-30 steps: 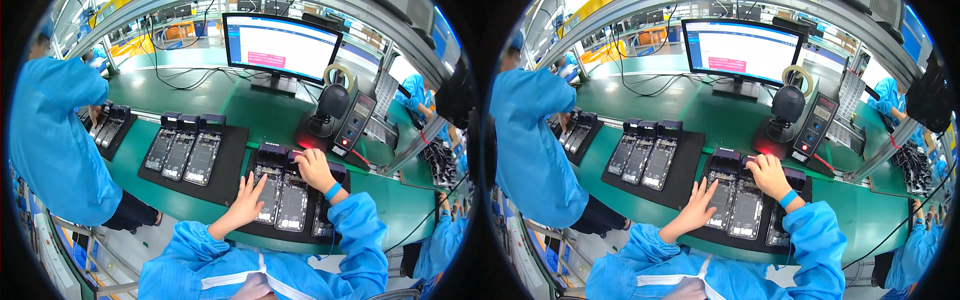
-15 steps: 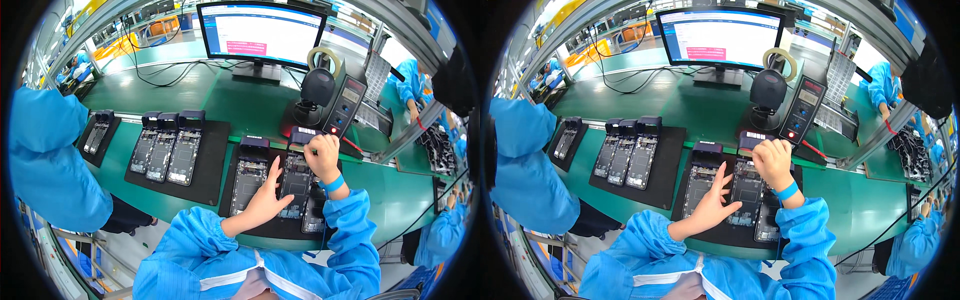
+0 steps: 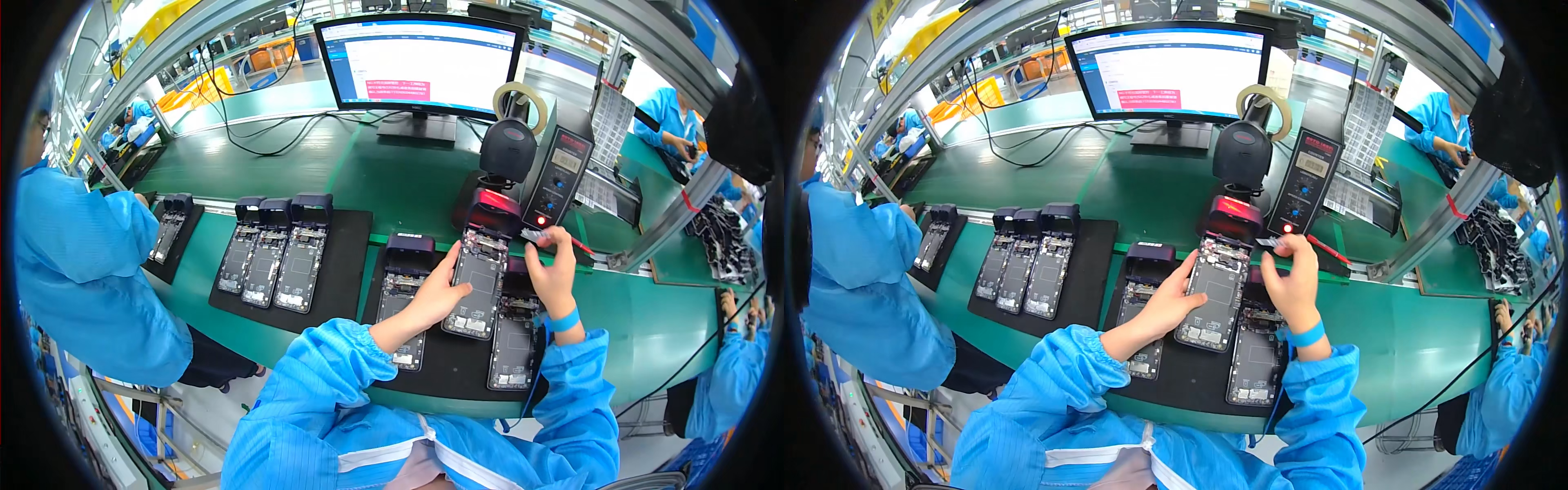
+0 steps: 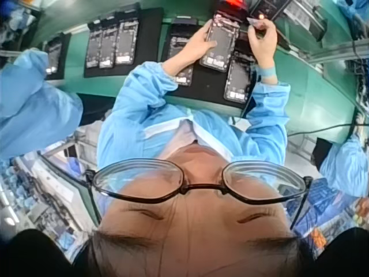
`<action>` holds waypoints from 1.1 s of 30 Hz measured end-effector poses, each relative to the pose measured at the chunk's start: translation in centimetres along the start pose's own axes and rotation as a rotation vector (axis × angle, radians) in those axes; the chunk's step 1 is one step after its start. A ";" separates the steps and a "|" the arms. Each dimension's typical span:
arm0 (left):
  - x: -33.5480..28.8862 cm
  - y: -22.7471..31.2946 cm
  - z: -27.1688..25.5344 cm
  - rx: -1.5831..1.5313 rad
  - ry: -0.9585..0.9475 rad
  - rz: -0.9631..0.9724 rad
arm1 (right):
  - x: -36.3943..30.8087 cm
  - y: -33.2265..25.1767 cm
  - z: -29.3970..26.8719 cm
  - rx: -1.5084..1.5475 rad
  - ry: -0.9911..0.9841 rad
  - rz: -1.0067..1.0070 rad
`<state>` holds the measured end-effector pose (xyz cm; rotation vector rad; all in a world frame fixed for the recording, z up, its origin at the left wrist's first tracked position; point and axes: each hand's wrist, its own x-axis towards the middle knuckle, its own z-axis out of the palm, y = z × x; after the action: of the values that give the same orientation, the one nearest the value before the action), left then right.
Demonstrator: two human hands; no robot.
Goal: The person assembles electronic devices by inserting circuit boards into black plastic casings on a green workbench. They repeatedly pick up boards, align them with the casings, and press them into place. The person also uses a handheld scanner to scan labels on the devices and occasionally interacts with a computer monitor and a label printer.
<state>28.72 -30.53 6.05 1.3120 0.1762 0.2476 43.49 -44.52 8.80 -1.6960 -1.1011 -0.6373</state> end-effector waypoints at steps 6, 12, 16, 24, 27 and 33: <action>-4.0 -1.6 0.5 0.353 0.064 0.101 | -3.2 2.5 -0.9 0.140 -0.145 0.277; -7.8 -1.7 2.1 0.668 0.173 0.132 | -3.8 3.2 -0.1 0.132 -0.239 0.326; -8.2 -2.1 2.1 0.677 0.197 0.191 | -4.3 3.4 0.0 0.101 -0.273 0.352; -8.1 -2.6 2.8 1.216 -0.052 0.419 | -2.8 1.2 -2.1 -0.068 -0.144 0.156; -8.0 -2.5 3.3 1.409 -0.152 0.464 | 5.3 -4.3 -6.8 -0.055 0.148 -0.272; -8.1 -3.7 3.3 1.520 -0.136 0.464 | 26.2 -8.4 -17.6 -0.304 0.560 -0.606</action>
<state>22.10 -36.77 3.23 2.8795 -0.1144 0.4399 49.25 -49.87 40.49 -1.2722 -1.1296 -1.6214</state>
